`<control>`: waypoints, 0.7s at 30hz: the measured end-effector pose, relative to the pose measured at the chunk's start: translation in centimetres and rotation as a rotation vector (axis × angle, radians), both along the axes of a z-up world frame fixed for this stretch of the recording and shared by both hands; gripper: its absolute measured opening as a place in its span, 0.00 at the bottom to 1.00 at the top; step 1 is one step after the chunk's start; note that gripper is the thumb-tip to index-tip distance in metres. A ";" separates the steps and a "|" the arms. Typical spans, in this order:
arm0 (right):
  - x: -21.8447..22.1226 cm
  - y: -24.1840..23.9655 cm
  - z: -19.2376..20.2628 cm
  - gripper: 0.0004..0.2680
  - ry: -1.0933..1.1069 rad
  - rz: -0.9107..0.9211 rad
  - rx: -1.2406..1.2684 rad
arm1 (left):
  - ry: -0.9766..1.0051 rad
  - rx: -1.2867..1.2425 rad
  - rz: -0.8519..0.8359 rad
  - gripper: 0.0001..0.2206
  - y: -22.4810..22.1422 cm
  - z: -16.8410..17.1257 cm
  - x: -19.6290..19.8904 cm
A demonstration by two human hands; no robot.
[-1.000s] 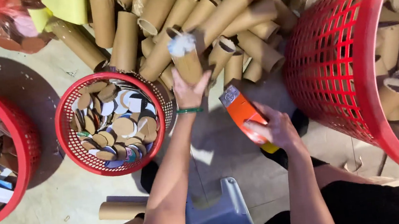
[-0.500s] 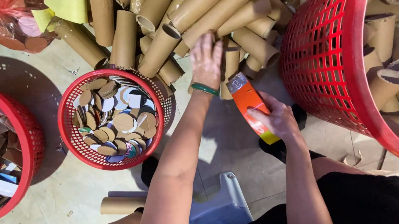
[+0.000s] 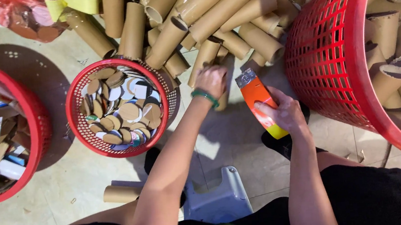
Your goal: Assembling paper tubes by manually inserting cardboard end-caps and securing them with a tape dispenser.
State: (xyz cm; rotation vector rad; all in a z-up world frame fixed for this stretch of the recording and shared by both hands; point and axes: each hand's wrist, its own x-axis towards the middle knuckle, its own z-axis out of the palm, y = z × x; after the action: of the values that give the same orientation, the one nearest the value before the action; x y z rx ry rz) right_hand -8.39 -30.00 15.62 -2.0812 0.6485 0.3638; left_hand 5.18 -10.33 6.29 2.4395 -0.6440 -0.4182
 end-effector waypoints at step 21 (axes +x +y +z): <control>-1.1 5.2 2.1 0.27 0.010 0.210 -0.028 | -0.624 -0.427 0.385 0.10 10.4 0.1 -7.7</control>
State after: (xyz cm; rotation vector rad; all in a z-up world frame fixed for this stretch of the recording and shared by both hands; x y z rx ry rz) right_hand -9.51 -24.82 17.73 -2.1818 0.4432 0.4860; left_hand -2.53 0.06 6.37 2.1812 -0.4256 0.5982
